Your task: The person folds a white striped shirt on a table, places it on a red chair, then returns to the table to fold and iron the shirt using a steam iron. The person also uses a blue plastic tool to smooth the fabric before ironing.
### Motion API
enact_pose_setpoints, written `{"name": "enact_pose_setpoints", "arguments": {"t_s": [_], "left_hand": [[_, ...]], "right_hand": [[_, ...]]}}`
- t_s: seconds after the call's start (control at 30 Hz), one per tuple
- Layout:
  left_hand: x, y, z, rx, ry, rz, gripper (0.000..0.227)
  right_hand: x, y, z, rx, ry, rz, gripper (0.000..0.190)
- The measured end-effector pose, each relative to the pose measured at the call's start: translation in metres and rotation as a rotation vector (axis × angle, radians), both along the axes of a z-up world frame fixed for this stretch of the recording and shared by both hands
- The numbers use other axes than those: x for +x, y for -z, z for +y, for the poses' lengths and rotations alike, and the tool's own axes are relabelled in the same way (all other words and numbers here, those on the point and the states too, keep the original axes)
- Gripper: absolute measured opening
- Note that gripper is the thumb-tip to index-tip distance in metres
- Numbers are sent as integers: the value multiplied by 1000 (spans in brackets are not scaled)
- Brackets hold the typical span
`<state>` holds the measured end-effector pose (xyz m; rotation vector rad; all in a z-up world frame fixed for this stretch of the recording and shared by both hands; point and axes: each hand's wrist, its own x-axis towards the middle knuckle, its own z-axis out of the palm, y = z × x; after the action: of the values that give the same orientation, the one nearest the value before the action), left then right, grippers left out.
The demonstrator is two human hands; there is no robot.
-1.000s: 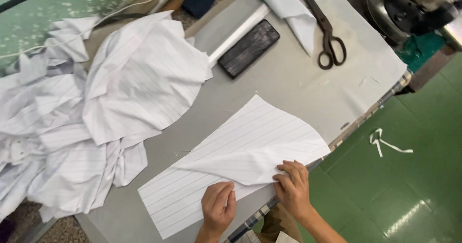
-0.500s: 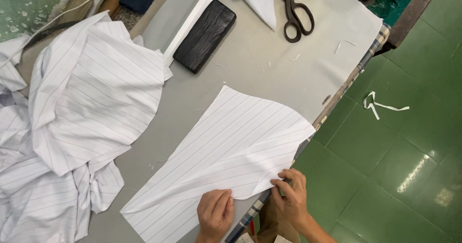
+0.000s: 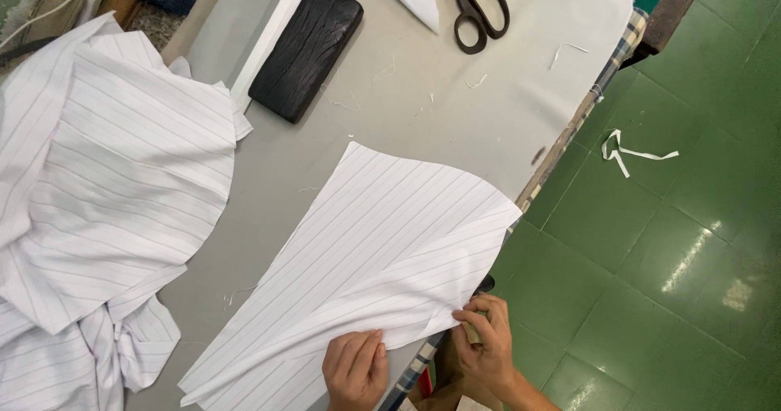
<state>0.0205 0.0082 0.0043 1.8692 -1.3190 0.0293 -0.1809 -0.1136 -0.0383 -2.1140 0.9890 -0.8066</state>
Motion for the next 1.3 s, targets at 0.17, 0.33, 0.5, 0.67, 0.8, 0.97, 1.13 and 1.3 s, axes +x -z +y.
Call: {"name": "enact_pose_setpoints", "arguments": {"t_s": [0.17, 0.33, 0.5, 0.67, 0.8, 0.97, 1.13, 1.3], "left_hand": [[-2, 3, 3, -5, 7, -13, 17], [-10, 8, 6, 66, 12, -234, 52], [-7, -6, -11, 334, 63, -320, 70], [18, -1, 11, 451, -103, -320, 47], [69, 1, 51, 443, -354, -298, 51], [123, -53, 59, 329, -419, -130, 33], [100, -30, 95, 728, -192, 387, 21], [69, 57, 188, 638, -194, 570, 18]], "right_hand": [[1, -9, -1, 6, 9, 26, 25], [7, -27, -16, -98, -26, 13, 22], [15, -47, -25, -79, -58, -26, 17], [18, -82, -53, -80, -52, -54, 13], [41, -116, -98, 83, 14, 18, 17], [126, -187, -170, 293, -48, -94, 8], [210, -204, -116, -56, -400, -187, 21], [214, -104, 56, -382, -1205, -74, 13]]}}
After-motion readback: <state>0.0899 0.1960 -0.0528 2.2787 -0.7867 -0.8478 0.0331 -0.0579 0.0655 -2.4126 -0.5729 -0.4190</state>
